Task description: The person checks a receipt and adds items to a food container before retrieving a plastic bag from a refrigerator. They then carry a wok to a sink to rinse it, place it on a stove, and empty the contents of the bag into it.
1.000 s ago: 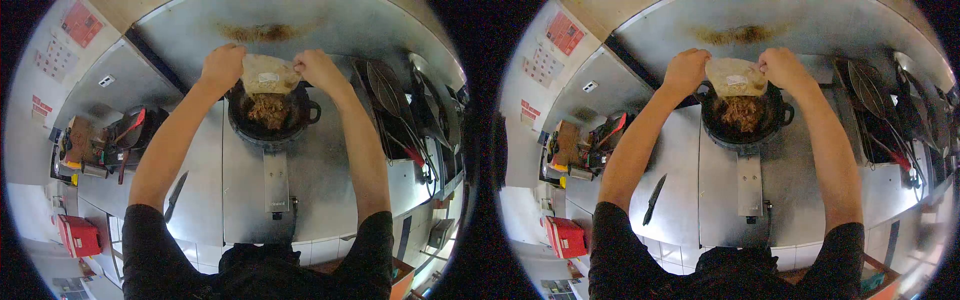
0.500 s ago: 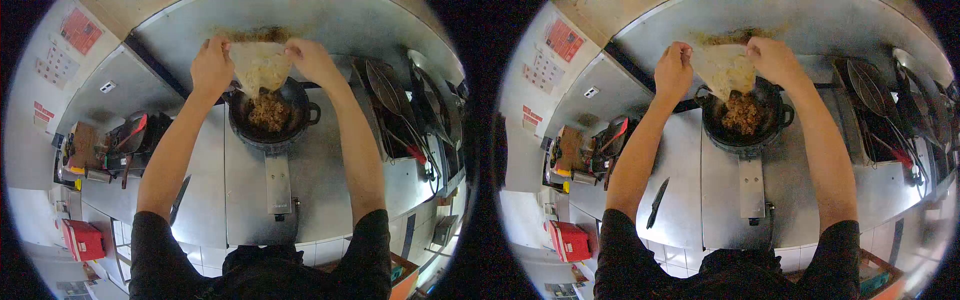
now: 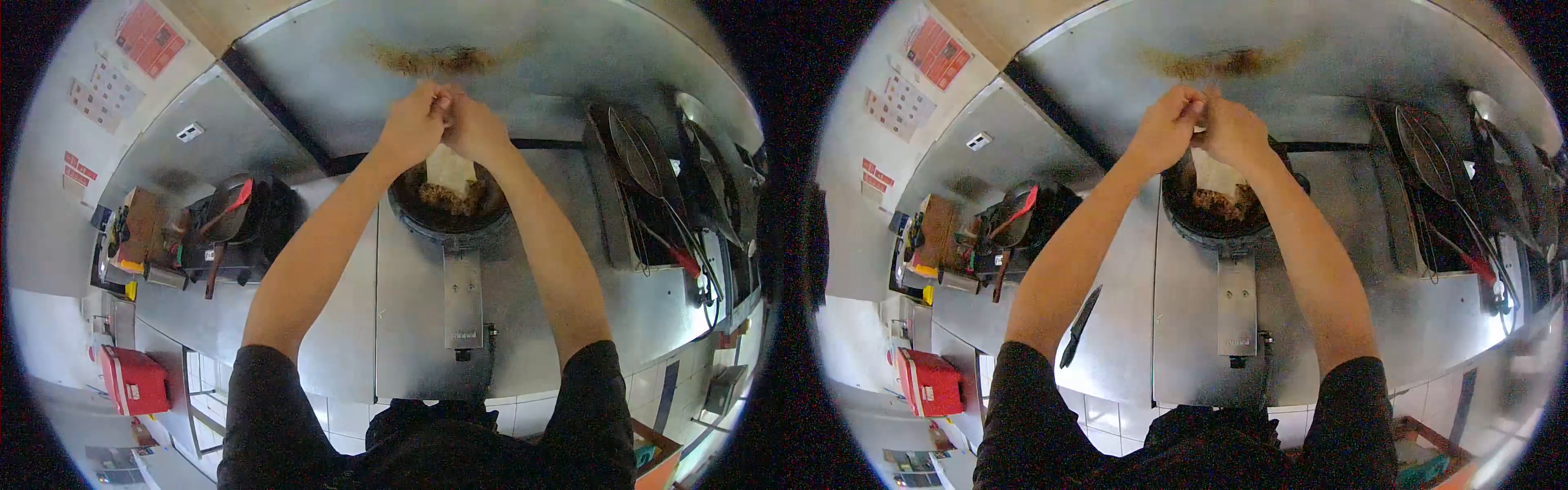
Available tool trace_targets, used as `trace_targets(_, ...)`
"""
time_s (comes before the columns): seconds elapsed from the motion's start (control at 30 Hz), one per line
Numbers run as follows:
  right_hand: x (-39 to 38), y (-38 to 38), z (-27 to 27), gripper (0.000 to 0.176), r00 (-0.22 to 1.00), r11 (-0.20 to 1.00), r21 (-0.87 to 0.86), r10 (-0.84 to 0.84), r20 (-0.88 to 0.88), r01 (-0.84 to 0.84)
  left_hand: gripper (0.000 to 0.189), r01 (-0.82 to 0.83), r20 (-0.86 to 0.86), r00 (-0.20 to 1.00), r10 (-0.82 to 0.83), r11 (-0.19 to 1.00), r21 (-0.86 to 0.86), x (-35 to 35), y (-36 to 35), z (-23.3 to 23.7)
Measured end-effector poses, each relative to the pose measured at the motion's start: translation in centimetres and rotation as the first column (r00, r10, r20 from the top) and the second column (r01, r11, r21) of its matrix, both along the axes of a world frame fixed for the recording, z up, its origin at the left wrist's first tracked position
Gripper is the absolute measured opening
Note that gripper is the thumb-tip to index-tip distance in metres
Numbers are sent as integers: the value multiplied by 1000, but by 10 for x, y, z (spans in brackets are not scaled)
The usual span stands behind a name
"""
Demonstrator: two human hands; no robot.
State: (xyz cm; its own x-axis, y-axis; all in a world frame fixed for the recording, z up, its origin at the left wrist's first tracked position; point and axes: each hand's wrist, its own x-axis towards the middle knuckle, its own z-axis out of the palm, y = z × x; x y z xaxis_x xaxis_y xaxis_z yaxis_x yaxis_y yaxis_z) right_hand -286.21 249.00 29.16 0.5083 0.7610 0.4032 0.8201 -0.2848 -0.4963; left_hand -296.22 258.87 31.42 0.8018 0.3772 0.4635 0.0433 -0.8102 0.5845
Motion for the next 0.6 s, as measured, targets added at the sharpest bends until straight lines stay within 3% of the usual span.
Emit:
trace_targets(0.03, -1, -1, -6, 56, 999, 998, 57, -20, -32, 22, 18, -11, -87, 996, 7, 999, -39, -5, -4, 6)
trace_targets(0.07, -2, -2, -9, 56, 1000, 998, 57, -12, -28, 14, 18, -19, -83, 996, 15, 999, -39, -14, -9, 12)
trace_targets(0.13, -1, -8, -19, 38, 999, 999, 12, -51, 2, 51, 19, 22, -91, 995, -29, 996, -85, -40, -20, 16)
trace_targets(0.17, 1, -10, -28, 38, 999, 999, 8, -45, 5, 45, 20, 29, -16, 999, -31, 993, -112, -58, -27, 13)
trace_targets(0.23, 6, -13, -39, 32, 993, 983, 156, -87, -80, 99, 22, 50, 100, 994, -33, 984, -172, -110, -43, 8)
trace_targets(0.3, -2, -24, -11, 33, 985, 974, 198, -79, -151, 108, 23, 43, 168, 986, 15, 940, -337, -174, -63, -5)
trace_targets(0.33, -6, -32, 3, 34, 970, 965, 230, -72, -230, 126, 22, 28, 185, 980, 67, 884, -466, -207, -73, -22)
trace_targets(0.4, 0, -34, 26, 38, 968, 965, 202, -120, -221, 165, 21, -24, 176, 960, 218, 691, -723, -269, -93, -56)
trace_targets(0.47, -3, -39, 60, 44, 984, 928, 344, -100, -145, 144, 21, -218, -4, 933, 359, 559, -800, -328, -111, -95)
trace_targets(0.6, -10, -48, 128, 31, 989, 941, 328, -34, -147, 81, 23, -370, -194, 870, 454, 340, -864, -422, -154, -155)
